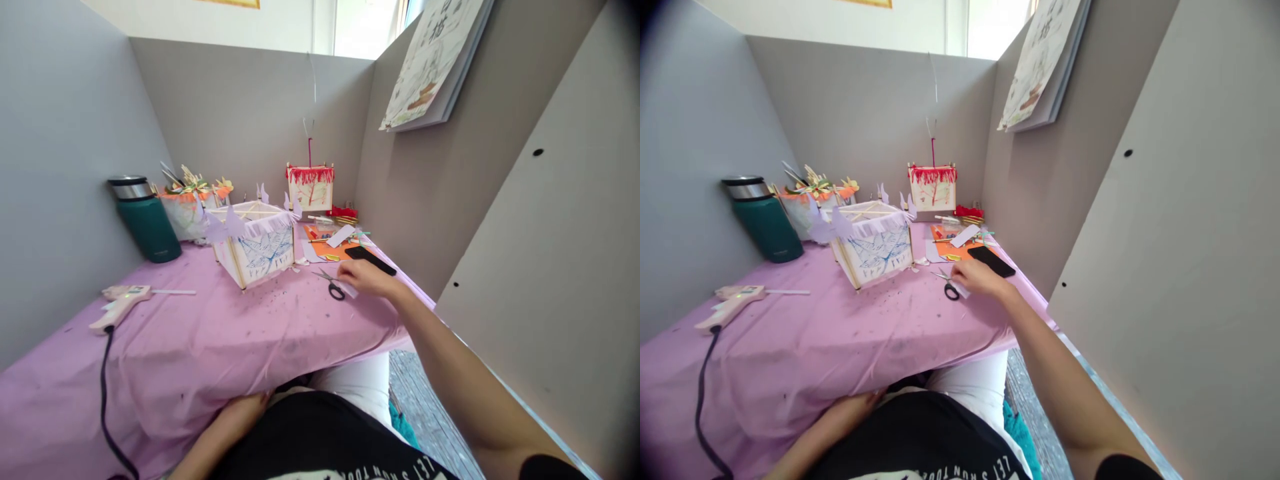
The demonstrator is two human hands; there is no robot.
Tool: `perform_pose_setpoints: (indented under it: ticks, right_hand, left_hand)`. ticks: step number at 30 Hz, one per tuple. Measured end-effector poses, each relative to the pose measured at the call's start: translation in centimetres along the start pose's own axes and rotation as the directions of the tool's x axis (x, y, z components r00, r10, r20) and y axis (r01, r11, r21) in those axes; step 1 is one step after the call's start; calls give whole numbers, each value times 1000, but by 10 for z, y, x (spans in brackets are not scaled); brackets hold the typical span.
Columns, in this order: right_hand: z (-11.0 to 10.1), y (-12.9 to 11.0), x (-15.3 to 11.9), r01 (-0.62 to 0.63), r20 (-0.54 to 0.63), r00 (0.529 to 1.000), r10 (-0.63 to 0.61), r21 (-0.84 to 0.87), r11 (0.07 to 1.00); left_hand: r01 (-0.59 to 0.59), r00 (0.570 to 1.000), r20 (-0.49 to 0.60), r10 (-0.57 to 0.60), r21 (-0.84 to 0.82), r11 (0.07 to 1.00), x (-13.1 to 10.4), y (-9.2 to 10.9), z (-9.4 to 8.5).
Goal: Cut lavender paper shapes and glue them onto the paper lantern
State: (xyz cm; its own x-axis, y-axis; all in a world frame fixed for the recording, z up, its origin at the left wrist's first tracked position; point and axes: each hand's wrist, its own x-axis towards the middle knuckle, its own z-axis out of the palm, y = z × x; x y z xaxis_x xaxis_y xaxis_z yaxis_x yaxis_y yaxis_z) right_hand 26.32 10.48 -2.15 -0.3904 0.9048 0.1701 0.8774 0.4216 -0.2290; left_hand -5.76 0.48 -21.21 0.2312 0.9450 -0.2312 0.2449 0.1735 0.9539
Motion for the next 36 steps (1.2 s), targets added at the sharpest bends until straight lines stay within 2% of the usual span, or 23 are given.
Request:
perform_pose_setpoints:
  ticks: [2,4,5,8,9,11,12,14,16,18,19,21,22,23,24,25,26,28,30,33,36]
  right_hand:
    - [4,-5,-31,92,54,994,-98,100,991]
    - [13,-7,-56,113,66,990,-125,164,980]
    - [17,-7,-65,108,46,992,-118,180,978]
    - [25,-10,-75,68,-7,998,-68,134,989]
    - [25,-15,-75,62,-17,998,-61,117,991]
    - [23,-34,-70,92,-54,995,-86,142,986]
    - [22,-48,-67,134,-90,989,-119,184,974]
    - [21,-79,-60,206,-186,969,-165,226,952]
    - [22,-105,-50,164,-253,959,-130,119,979]
    - [19,-114,-37,165,-200,969,-145,88,982]
    - [16,-111,-29,209,-128,973,-191,144,967]
    - [5,-91,-9,310,52,938,-343,317,896]
    - [0,-76,3,280,87,941,-328,348,895]
    - [-4,-59,16,195,101,967,-235,303,933]
    - [-6,-43,29,56,62,996,-68,178,982]
    - [-5,-28,43,-99,-6,995,99,13,995]
    - [-2,-15,55,-173,-38,984,171,-55,983]
    - [9,3,75,-221,-46,975,217,-128,967]
    - [23,10,87,-220,-43,976,216,-184,958]
    - [37,11,95,-221,-52,975,214,-253,942]
    - [43,8,100,-241,-68,970,232,-296,924]
  left_hand:
    - [6,1000,-1,-6,154,988,-19,17,-8]
    - [-44,993,118,7,318,947,-37,43,-11]
    - [-53,984,180,-3,306,951,-46,59,-10]
    - [87,944,316,-99,53,995,-58,109,3]
    - [97,960,273,-63,-116,988,-57,124,11]
    - [125,977,211,-39,-416,901,-48,148,30]
    - [135,982,184,-46,-512,848,-40,157,40]
    - [171,977,209,-49,-623,763,-24,170,57]
    - [146,985,170,-36,-704,695,-8,177,68]
    - [71,997,54,-46,-759,648,5,180,70]
    - [32,999,1,-49,-771,637,10,181,68]
    - [-31,997,-69,-35,-771,637,18,184,59]
    - [-58,996,-90,-18,-767,638,22,185,53]
    - [-82,994,-108,-2,-764,639,25,187,47]
    - [-102,992,-126,8,-764,637,29,188,41]
    - [-107,991,-133,7,-767,633,32,190,35]
    - [-98,992,-127,-2,-773,627,35,190,31]
    - [-69,995,-96,-11,-782,619,40,190,25]
    - [-62,998,-69,13,-772,632,43,188,23]
    - [-77,997,-41,69,-734,674,44,184,24]
    - [-78,996,-25,89,-750,657,46,180,23]
